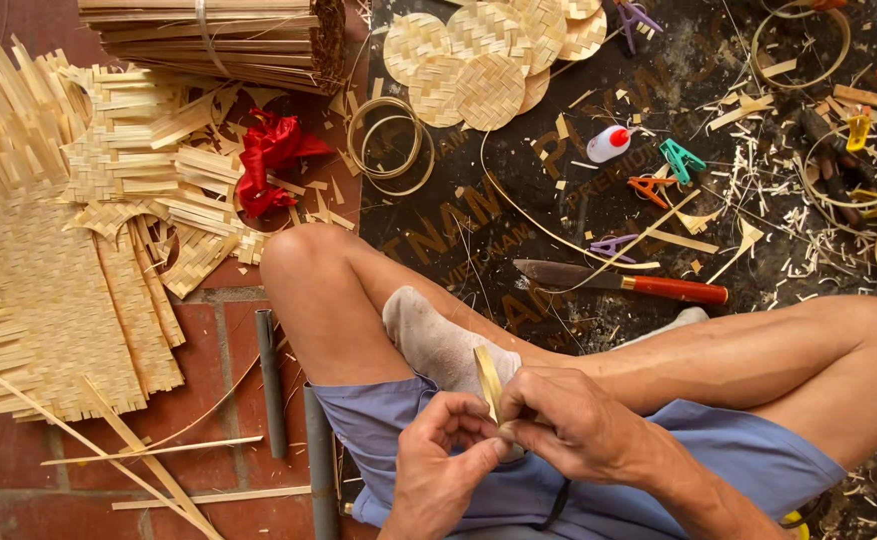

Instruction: The person sits on the floor and bends thin bamboo strips into circular rings, joining the ends and securing the rings with plastic clothespins. They apply glue from a squeeze bottle to a ring, press the ends together, and set finished rings aside among piles of bamboo strips and woven bamboo pieces.

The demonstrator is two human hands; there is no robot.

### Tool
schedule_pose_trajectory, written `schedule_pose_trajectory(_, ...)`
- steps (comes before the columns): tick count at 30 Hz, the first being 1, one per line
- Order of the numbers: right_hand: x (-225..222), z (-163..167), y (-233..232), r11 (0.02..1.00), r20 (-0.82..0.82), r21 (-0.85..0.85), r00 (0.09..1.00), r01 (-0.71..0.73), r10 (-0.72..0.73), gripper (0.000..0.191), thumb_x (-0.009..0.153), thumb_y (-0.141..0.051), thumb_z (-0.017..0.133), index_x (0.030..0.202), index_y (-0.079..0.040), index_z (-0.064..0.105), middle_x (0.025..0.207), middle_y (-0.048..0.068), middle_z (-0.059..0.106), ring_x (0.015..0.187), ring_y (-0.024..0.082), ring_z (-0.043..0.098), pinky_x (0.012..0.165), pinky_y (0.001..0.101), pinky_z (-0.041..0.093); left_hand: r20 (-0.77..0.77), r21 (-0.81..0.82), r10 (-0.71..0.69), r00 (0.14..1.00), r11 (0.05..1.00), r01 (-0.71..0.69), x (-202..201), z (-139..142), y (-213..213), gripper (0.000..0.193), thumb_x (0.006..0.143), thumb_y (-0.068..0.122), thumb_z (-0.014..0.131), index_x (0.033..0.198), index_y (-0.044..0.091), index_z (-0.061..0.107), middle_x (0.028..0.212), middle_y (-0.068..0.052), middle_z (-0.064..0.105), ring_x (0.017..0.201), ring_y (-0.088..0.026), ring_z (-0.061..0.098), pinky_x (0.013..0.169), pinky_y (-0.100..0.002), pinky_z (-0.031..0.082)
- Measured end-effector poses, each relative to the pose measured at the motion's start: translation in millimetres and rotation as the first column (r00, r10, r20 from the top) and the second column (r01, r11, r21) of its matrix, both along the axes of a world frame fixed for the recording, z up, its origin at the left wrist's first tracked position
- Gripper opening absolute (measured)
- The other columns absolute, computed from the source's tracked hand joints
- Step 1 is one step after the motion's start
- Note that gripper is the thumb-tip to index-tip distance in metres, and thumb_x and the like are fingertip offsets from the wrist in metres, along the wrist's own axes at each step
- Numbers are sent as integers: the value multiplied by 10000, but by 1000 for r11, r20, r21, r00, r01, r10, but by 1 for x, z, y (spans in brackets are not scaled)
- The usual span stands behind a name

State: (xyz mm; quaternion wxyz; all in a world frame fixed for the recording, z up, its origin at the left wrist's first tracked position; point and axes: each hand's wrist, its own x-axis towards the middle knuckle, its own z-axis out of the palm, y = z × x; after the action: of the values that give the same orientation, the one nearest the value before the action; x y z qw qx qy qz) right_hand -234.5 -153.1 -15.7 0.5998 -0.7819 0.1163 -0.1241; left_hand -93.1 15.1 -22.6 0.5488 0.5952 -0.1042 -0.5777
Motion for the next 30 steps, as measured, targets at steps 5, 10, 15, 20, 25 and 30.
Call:
schedule_pose_trajectory(5,7,-31,-75,714,-100,-391,744,582,-661,93,931,-76,744,973,-6,697,965,96,704,793,162,651,711,311,535,-150,84,118,982,991,-106,-3,-4,3,315,813,-47,767,1121,-56,703,890,-50,698,755,-105,616,661,-256,511)
schedule_pose_trajectory(10,19,-101,-159,532,-61,-447,569,719,-820,604,803,-140,877,1308,32,594,1065,106,616,793,172,596,707,304,524,-168,-45,92,981,994,-101,4,5,1,212,855,-56,750,1065,-73,727,921,-32,698,825,-80,644,739,-235,538)
schedule_pose_trajectory(15,32,-131,-188,488,89,-627,678,607,-730,391,913,-92,869,1236,4,668,1094,145,662,931,231,671,822,374,556,-227,-15,158,961,986,-166,14,14,-8,213,845,-47,761,1056,-67,732,901,-33,721,808,-75,649,736,-226,535)
schedule_pose_trajectory(20,25,-79,-144,653,89,-571,828,498,-553,341,1077,-51,784,1338,25,578,1205,173,708,1087,242,704,948,367,570,-154,-38,212,965,975,-221,18,16,-12,241,835,-39,785,1069,-67,735,908,-31,724,814,-69,651,741,-218,539)
schedule_pose_trajectory(25,-1,-3,-72,885,-93,-370,937,282,-337,562,743,-128,819,1240,-25,579,1118,128,687,1010,241,691,866,352,571,-191,-27,230,954,971,-239,18,13,-10,256,844,-19,786,1090,-64,735,902,-24,715,795,-56,631,718,-213,524)
schedule_pose_trajectory(30,-8,39,-56,800,-100,-598,995,-43,-22,609,664,-180,821,1235,-63,643,1102,122,688,977,292,671,840,406,538,-184,-14,197,963,979,-203,16,11,-12,273,846,-10,783,1111,-57,737,891,-15,703,778,-44,614,700,-205,516)
